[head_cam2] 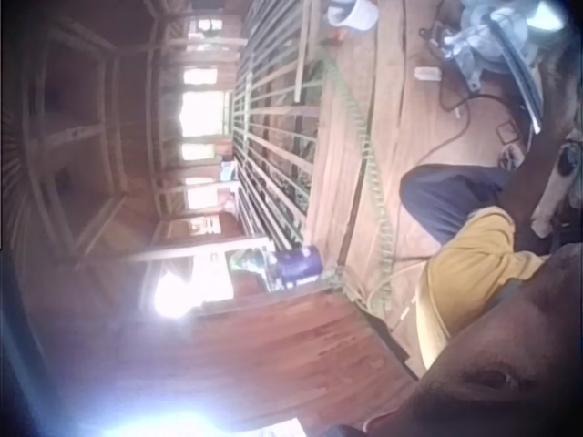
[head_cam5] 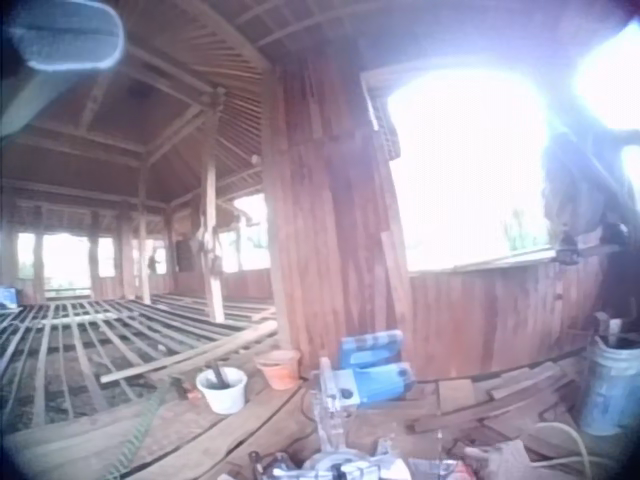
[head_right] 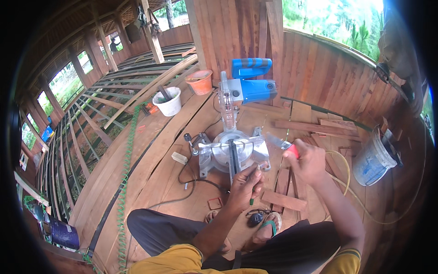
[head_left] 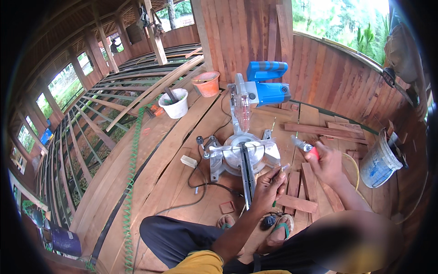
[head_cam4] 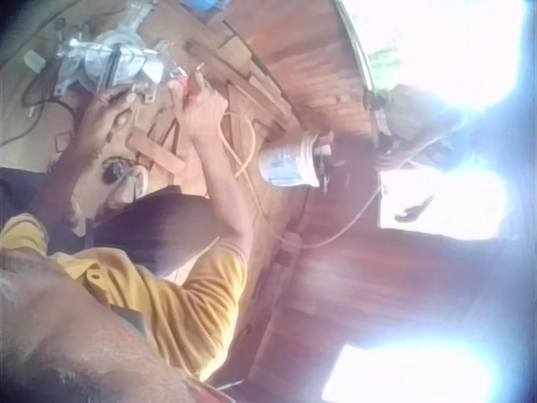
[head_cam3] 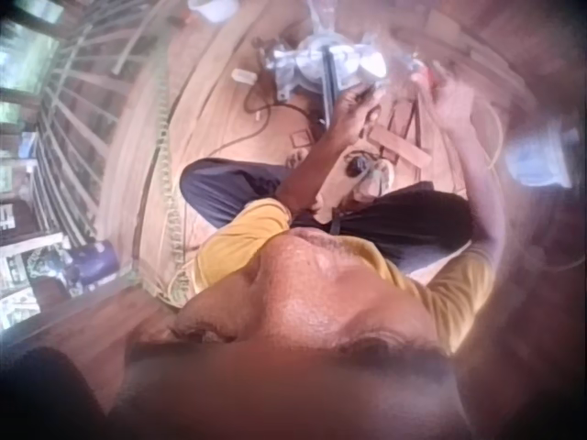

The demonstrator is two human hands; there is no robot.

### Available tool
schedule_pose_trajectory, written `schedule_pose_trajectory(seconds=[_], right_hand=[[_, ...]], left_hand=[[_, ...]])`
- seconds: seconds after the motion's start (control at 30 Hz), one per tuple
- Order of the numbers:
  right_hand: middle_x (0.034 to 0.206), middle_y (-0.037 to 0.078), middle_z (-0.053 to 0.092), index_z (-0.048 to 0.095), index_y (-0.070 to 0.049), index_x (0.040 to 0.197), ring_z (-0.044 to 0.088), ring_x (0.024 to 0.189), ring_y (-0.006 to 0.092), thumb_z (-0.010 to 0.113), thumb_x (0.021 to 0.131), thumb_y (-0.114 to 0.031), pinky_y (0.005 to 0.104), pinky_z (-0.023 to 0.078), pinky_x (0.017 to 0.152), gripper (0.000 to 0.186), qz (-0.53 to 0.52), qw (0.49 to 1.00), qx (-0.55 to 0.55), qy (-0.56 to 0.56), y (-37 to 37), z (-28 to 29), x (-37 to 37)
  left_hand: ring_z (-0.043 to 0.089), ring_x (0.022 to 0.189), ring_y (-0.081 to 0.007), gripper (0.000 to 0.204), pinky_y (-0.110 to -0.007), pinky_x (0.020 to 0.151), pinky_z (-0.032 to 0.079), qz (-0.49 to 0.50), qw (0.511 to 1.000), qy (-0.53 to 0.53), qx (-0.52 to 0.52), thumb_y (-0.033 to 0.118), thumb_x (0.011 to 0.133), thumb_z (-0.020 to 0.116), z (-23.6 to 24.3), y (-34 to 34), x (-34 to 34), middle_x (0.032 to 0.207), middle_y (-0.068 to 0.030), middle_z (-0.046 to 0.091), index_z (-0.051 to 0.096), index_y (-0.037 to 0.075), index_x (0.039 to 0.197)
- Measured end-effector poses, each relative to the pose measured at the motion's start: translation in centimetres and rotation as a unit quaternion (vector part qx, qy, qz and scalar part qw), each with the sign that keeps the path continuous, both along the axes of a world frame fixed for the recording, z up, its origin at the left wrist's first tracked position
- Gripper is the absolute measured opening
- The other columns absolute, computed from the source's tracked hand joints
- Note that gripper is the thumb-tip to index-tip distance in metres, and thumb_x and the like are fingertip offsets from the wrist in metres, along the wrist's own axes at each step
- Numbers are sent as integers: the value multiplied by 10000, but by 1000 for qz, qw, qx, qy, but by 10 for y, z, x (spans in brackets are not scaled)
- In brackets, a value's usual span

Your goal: The person measures and marks wooden planks with a tape measure and pencil, then uses a miter saw to cut the wood into smaller pieces. The person handles the wood and tools while sitting on the floor.

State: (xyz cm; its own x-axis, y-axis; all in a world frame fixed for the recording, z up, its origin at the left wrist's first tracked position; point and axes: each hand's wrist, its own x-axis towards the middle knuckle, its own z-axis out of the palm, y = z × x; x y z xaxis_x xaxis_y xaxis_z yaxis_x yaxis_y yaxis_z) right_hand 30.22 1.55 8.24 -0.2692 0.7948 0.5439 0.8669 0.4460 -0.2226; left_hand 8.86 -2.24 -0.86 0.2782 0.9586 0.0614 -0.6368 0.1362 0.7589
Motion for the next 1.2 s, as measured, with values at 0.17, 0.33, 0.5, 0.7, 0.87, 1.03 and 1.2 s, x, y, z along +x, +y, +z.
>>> schedule_pose_trajectory(seconds=[0.17, 0.33, 0.5, 0.7, 0.87, 1.03, 1.2], right_hand=[[633, 190, 523, 512, -39, 766, 584, 625, 441, 611, 996, -602, 492, 433, 565, 616, 23, 998, -34, 43, -2, 0, 14], [613, 187, 511, 523, -40, 758, 575, 597, 440, 608, 999, -608, 484, 431, 543, 623, 68, 995, -54, 55, -2, -12, 19], [602, 185, 519, 551, -45, 780, 591, 599, 438, 645, 982, -582, 475, 448, 539, 582, 97, 991, -88, 33, -2, -15, 11], [616, 187, 545, 566, -55, 798, 604, 615, 445, 674, 958, -564, 482, 452, 539, 544, 98, 989, -104, 33, -4, -19, 7], [641, 175, 586, 578, -68, 835, 641, 627, 430, 668, 953, -581, 494, 472, 541, 534, 105, 992, -54, -39, -7, -13, 6], [666, 167, 547, 521, -65, 795, 598, 635, 437, 661, 945, -585, 513, 443, 566, 560, 104, 989, -65, -80, -12, -9, 0], [749, 151, 686, 689, -82, 1151, 700, 657, 386, 610, 967, -632, 486, 542, 575, 585, 101, 982, -69, -147, -13, -4, -6]], left_hand=[[503, 547, -36, 327, -189, 413, 337, -13, 1000, -26, -1, 328, 1093, 614, 5, 4, -3, 785, 26, 588, 701, 38, 1219], [505, 480, -56, 252, -198, 367, 328, -28, 997, -67, -7, 351, 1095, 603, 1, 8, -10, 720, 6, 592, 629, 101, 1084], [530, 507, -64, 199, -201, 381, 353, -20, 996, -89, -14, 321, 1084, 624, -3, 13, -11, 777, -8, 618, 568, 130, 1076], [583, 616, -78, 140, -206, 480, 437, -3, 993, -119, -19, 227, 1064, 656, -11, 17, -9, 874, -26, 652, 590, 122, 1130], [621, 681, -99, 238, -229, 557, 485, 6, 995, -96, 17, 174, 1052, 672, -12, 17, -4, 985, -54, 697, 636, 88, 1271], [619, 725, -64, 254, -215, 593, 498, 34, 999, -33, 7, 170, 1054, 666, 5, 9, 2, 945, -12, 677, 675, 38, 1270], [610, 793, -102, 443, -241, 628, 496, 5, 998, -42, 44, 66, 1027, 628, 0, 4, -2, 953, -34, 654, 575, -12, 1460]])
